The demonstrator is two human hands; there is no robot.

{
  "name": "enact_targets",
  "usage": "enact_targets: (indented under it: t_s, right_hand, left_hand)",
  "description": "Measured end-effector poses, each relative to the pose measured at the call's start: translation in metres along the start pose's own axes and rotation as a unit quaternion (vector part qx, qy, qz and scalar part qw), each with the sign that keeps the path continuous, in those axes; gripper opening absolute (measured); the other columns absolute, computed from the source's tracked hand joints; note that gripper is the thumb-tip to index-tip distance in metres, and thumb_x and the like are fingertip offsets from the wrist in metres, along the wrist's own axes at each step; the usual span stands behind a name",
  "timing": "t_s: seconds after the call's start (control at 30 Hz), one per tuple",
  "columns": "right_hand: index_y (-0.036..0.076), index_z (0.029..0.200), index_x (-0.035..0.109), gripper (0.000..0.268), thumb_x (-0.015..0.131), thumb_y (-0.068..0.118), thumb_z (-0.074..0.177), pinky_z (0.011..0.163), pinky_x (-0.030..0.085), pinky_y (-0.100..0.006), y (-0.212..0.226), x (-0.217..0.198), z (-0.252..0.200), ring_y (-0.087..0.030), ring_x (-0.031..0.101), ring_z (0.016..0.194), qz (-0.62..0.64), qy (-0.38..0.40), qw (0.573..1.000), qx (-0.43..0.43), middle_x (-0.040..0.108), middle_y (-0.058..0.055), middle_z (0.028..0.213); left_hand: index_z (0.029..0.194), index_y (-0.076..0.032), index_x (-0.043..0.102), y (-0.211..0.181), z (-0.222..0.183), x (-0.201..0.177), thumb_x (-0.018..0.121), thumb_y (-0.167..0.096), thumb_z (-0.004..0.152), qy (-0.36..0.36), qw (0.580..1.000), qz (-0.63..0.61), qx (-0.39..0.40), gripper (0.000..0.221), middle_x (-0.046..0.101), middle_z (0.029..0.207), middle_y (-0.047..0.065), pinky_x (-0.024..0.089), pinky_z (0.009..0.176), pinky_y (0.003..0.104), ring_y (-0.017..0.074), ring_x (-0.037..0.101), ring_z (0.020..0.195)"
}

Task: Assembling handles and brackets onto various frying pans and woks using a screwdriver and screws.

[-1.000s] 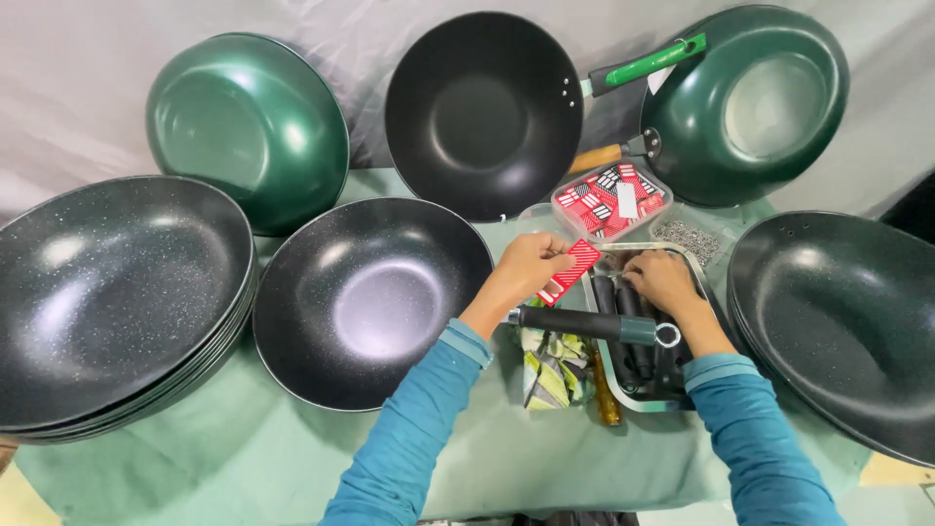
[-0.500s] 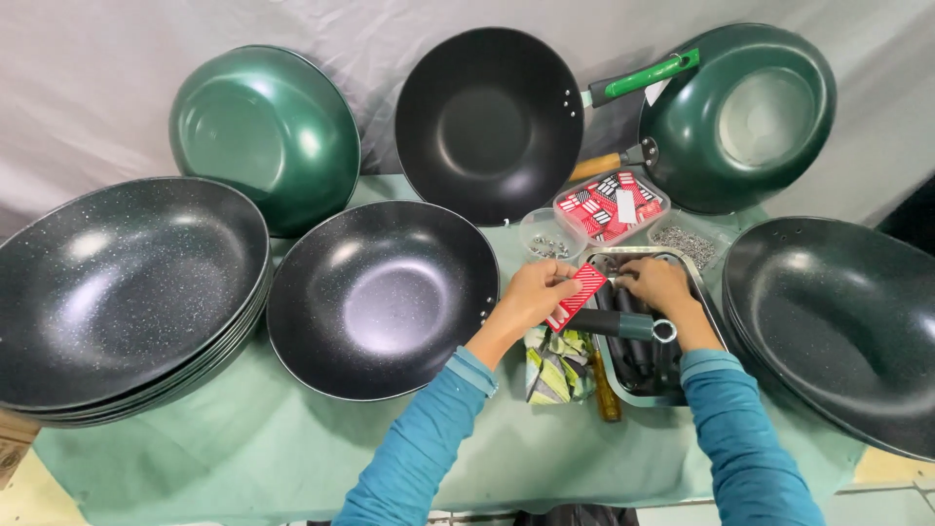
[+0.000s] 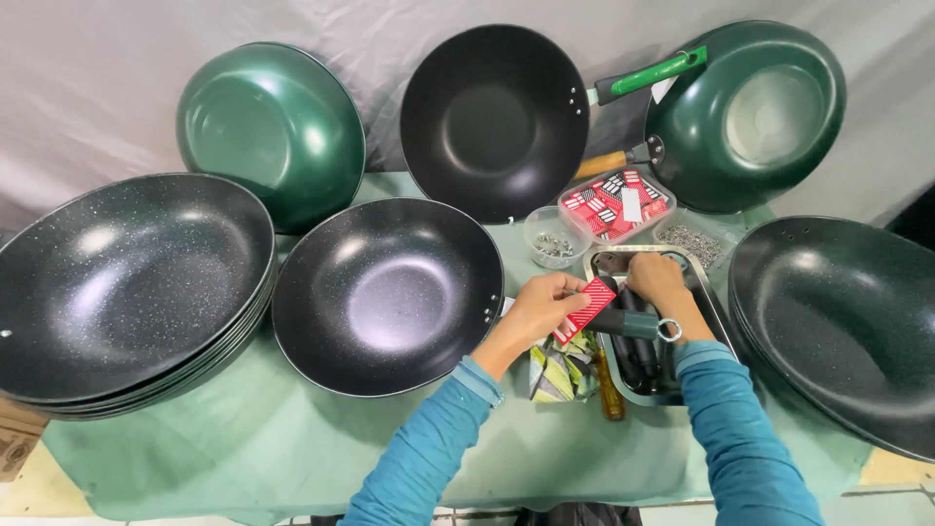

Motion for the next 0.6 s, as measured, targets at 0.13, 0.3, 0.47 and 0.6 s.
enact_targets:
  t_s: [0.13,0.3,0.47,0.6]
  right_hand:
    - [0.015,0.109,0.083,0.033,0.08,0.033,0.08,0.095,0.056,-0.054,0.003,-0.029,-0.015,-0.042,0.074,0.109,0.057,0.044,0.997,0.037,0.079,-0.019,0.109]
    - [0.009,0.095,0.084,0.019,0.078,0.018,0.08,0.086,0.06,-0.053,0.001,-0.011,-0.006,-0.043,0.076,0.098,0.052,0.025,0.998,0.017,0.079,-0.022,0.093]
    - [0.005,0.091,0.084,0.017,0.082,0.012,0.076,0.087,0.059,-0.055,-0.002,-0.026,-0.018,-0.046,0.076,0.099,0.139,0.04,0.989,0.007,0.079,-0.024,0.091]
    - [0.009,0.094,0.085,0.017,0.076,0.014,0.08,0.091,0.058,-0.054,-0.024,-0.019,-0.006,-0.043,0.075,0.102,0.174,0.011,0.985,0.007,0.081,-0.02,0.093]
  left_hand:
    - [0.119,0.004,0.069,0.01,0.001,-0.007,0.072,-0.015,0.09,-0.002,1.0,-0.018,0.008,0.035,0.072,0.092,0.018,0.054,0.044,0.023,0.0123,0.063,0.047]
    - [0.117,0.003,0.071,0.005,-0.005,-0.01,0.073,-0.017,0.09,-0.004,1.0,-0.023,-0.002,0.033,0.072,0.089,0.017,0.054,0.042,0.022,0.013,0.064,0.052]
    - [0.12,0.004,0.07,0.01,-0.003,-0.008,0.074,-0.017,0.091,0.003,1.0,-0.026,-0.006,0.036,0.071,0.092,0.018,0.054,0.044,0.022,0.0125,0.063,0.057]
    - [0.12,0.003,0.07,0.009,-0.003,-0.009,0.074,-0.019,0.091,0.008,1.0,-0.025,-0.009,0.036,0.072,0.092,0.017,0.055,0.045,0.02,0.0123,0.064,0.061]
Point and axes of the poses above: each hand's wrist, its own z-axis towards the middle knuckle, its own x-axis out of the palm, y = z × x, the point moved 3 cm from there along z, towards the middle knuckle
